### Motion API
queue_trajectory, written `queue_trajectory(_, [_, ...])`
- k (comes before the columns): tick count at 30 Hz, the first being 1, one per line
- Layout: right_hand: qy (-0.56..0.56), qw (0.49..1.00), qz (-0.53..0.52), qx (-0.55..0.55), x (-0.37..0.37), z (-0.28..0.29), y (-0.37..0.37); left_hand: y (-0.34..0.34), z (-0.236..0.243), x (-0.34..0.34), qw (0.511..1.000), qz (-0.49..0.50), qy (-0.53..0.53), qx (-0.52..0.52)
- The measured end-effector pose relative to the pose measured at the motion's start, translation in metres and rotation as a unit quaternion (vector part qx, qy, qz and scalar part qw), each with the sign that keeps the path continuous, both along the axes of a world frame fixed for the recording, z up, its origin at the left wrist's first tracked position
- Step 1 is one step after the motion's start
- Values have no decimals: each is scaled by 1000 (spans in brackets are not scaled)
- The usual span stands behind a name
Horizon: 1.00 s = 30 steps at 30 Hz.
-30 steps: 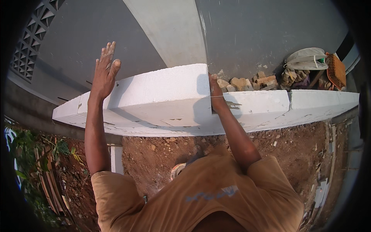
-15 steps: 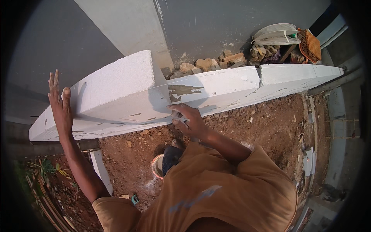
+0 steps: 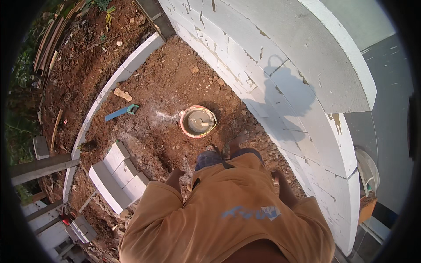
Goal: The person applies mortar to a low wall and to the back of white blocks, then places the blocks onto the wall. The person repeats this process, picking up blocks, applying mortar, and setting them in place.
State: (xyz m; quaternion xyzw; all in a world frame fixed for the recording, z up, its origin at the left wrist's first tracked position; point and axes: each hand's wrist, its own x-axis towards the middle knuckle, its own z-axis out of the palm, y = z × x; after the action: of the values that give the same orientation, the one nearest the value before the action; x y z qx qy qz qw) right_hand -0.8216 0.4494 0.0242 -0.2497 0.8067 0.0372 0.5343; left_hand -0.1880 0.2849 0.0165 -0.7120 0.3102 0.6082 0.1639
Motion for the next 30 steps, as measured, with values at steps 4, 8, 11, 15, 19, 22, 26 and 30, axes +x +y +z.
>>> queue_trajectory(4, [-37, 988, 128, -74, -8, -21, -101, 150, 29, -2, 983, 167, 65, 36])
queue_trajectory(8, [5, 936, 318, -149, 58, -76, -210, 206, -6, 20, 976, 164, -25, -144])
queue_trajectory(11, [-56, 950, 292, -93, 128, -131, -295, 228, -53, 19, 979, 103, -55, -165])
queue_trajectory(15, [-167, 970, 179, 12, 241, -194, -381, 150, -75, -48, 948, 235, -115, -180])
queue_trajectory(19, [-69, 985, 151, -49, 278, -335, -393, 75, -166, -106, 905, 388, 104, -143])
queue_trajectory(22, [-112, 993, 21, -34, 326, -356, -411, 16, -217, -149, 965, 185, 8, -183])
queue_trajectory(26, [-302, 943, 53, -125, 388, -302, -406, -71, -219, -146, 971, 158, -83, -160])
queue_trajectory(30, [-312, 862, 320, -238, 451, -214, -403, -113, -260, -123, 907, 286, -100, -293])
